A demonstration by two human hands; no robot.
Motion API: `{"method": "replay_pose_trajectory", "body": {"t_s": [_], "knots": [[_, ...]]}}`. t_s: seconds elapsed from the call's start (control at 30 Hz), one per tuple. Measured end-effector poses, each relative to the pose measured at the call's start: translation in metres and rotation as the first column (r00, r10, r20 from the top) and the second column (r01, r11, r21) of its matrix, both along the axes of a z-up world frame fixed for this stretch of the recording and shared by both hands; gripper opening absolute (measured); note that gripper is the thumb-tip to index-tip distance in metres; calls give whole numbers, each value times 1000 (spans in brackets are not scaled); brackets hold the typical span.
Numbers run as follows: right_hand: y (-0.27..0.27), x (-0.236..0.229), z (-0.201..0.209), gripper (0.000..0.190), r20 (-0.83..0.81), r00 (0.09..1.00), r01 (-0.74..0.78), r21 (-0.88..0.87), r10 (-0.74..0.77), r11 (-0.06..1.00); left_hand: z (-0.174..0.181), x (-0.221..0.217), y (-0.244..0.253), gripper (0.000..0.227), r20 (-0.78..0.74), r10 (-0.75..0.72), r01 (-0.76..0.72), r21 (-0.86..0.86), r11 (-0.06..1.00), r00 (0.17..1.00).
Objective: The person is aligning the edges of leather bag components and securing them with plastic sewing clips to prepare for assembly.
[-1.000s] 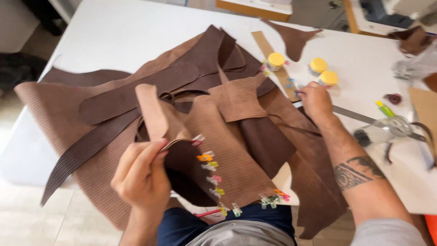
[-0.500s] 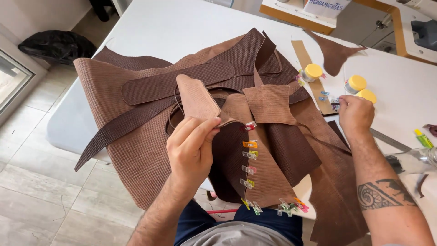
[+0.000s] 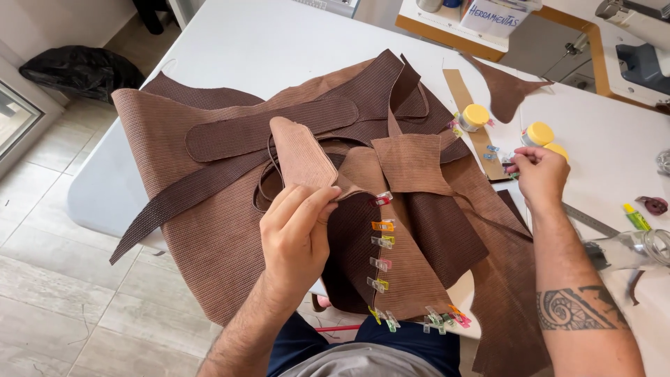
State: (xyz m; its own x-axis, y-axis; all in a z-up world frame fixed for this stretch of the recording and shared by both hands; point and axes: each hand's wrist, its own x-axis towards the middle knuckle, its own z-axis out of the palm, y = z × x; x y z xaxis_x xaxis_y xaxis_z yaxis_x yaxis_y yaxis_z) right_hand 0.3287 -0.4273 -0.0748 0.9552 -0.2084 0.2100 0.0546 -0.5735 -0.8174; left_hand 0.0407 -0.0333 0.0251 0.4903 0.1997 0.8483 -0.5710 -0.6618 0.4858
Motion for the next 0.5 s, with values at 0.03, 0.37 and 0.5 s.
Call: {"method": "replay_pose_trajectory", "body": {"t_s": [0.03, 0.37, 0.5], "knots": [[7, -7, 12, 14, 50, 998, -40, -144, 47, 989, -1, -1, 1, 14, 9, 0, 0, -3, 1000, 1000], [175, -189, 188, 21, 250, 642, -714, -150, 725, 684, -2, 0, -7, 14, 5, -16, 16, 30, 999, 1000], [204, -200, 194, 17, 186, 486, -797, -306, 854, 520, -3, -2, -11, 19, -28, -10, 12, 68, 998, 1000]]}}
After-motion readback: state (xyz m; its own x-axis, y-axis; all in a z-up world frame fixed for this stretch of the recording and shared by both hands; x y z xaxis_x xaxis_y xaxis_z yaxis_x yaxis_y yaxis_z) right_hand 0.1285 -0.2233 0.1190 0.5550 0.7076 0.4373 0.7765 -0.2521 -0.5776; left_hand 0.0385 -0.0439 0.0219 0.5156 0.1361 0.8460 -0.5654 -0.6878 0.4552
